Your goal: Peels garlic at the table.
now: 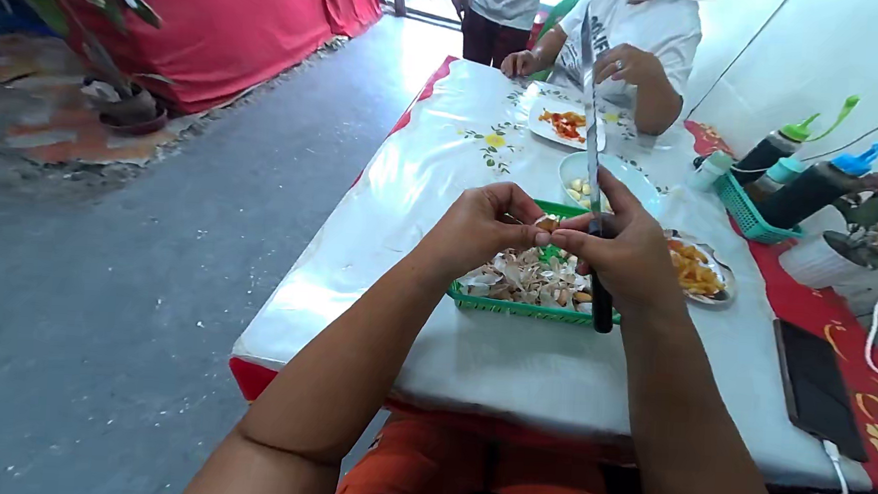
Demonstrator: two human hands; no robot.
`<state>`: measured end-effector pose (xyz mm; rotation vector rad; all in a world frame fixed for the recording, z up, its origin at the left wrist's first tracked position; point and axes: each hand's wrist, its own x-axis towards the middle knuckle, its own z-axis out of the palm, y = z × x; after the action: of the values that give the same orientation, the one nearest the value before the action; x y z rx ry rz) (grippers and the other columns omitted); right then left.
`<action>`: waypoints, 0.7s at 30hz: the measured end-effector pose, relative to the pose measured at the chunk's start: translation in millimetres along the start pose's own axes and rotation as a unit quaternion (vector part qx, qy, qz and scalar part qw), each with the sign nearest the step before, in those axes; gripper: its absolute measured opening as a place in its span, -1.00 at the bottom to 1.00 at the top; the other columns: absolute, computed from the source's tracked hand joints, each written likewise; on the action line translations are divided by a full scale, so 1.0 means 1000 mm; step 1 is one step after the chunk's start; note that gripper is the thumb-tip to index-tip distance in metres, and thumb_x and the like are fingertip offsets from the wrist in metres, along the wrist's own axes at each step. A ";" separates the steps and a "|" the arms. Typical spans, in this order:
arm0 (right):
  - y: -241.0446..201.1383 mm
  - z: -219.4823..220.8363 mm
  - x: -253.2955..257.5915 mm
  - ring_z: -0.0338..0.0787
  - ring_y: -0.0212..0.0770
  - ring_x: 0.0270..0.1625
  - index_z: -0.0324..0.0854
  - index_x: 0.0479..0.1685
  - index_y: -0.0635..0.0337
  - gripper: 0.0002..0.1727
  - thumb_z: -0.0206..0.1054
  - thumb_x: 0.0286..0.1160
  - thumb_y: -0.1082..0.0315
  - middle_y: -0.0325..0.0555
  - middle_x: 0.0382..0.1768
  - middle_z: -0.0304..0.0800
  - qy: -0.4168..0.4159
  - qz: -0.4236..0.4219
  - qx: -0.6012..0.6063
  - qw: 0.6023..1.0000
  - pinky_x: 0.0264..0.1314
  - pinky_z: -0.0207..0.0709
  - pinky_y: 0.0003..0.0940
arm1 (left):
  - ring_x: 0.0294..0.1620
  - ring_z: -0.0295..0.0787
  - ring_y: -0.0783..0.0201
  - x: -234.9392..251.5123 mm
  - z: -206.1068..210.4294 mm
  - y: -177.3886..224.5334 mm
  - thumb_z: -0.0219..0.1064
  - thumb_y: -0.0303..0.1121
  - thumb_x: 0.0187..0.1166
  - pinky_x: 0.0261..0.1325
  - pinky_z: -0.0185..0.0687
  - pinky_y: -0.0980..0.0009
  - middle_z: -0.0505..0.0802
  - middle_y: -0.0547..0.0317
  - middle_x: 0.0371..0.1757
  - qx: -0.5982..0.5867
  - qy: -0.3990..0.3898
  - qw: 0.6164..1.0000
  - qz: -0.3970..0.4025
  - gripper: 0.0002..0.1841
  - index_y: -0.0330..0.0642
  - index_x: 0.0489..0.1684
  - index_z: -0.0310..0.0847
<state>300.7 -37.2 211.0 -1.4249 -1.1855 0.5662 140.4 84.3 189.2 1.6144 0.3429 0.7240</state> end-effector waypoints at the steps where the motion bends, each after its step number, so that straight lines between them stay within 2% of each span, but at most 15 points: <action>1: 0.001 0.001 0.001 0.68 -0.55 -0.57 0.14 0.80 0.10 0.02 0.61 0.22 0.51 -0.30 -0.30 0.88 -0.004 -0.002 0.011 1.000 -0.63 0.49 -0.70 | -0.30 0.80 0.42 -0.001 -0.001 0.000 0.55 -0.61 0.38 -0.14 0.80 0.49 0.83 0.21 -0.28 -0.010 -0.010 1.000 -0.002 -0.80 -0.25 -0.17 0.66; 5: 0.003 0.000 -0.004 0.64 -0.54 -0.59 0.14 0.80 -0.01 -0.03 0.56 0.30 0.52 -0.34 -0.32 0.85 -0.015 -0.013 0.040 0.999 -0.65 0.46 -0.72 | -0.29 0.83 0.41 -0.001 0.000 -0.001 0.46 -0.65 0.45 -0.08 0.81 0.48 0.85 0.20 -0.31 -0.070 -0.048 0.996 -0.010 -0.86 -0.26 -0.18 0.66; 11: 0.007 0.000 -0.006 0.65 -0.54 -0.57 0.09 0.83 -0.02 -0.02 0.52 0.33 0.53 -0.35 -0.29 0.83 -0.025 -0.028 0.034 0.999 -0.62 0.50 -0.71 | -0.24 0.84 0.40 0.000 0.001 -0.005 0.39 -0.64 0.51 -0.01 0.83 0.44 0.84 0.21 -0.27 -0.104 -0.070 0.992 -0.023 -0.88 -0.24 -0.16 0.64; 15: 0.008 -0.001 -0.007 0.65 -0.54 -0.55 0.08 0.84 0.00 -0.02 0.52 0.35 0.49 -0.36 -0.29 0.81 -0.031 -0.029 0.016 0.999 -0.59 0.53 -0.70 | -0.25 0.82 0.43 0.001 0.001 -0.007 0.36 -0.62 0.53 -0.01 0.80 0.46 0.84 0.25 -0.30 -0.105 -0.097 0.989 -0.025 -0.89 -0.20 -0.16 0.62; 21: 0.014 0.000 -0.003 0.66 -0.51 -0.51 0.08 0.80 0.15 -0.04 0.48 0.28 0.53 -0.36 -0.35 0.74 -0.060 -0.015 0.080 0.995 -0.54 0.55 -0.68 | -0.25 0.81 0.43 0.001 -0.001 -0.010 0.33 -0.60 0.56 0.00 0.79 0.46 0.82 0.27 -0.31 -0.111 -0.126 0.985 -0.036 -0.91 -0.19 -0.18 0.61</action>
<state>303.6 -37.9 197.2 -1.2498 -1.2262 0.7168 142.9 87.3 180.1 1.4536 0.1295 0.4774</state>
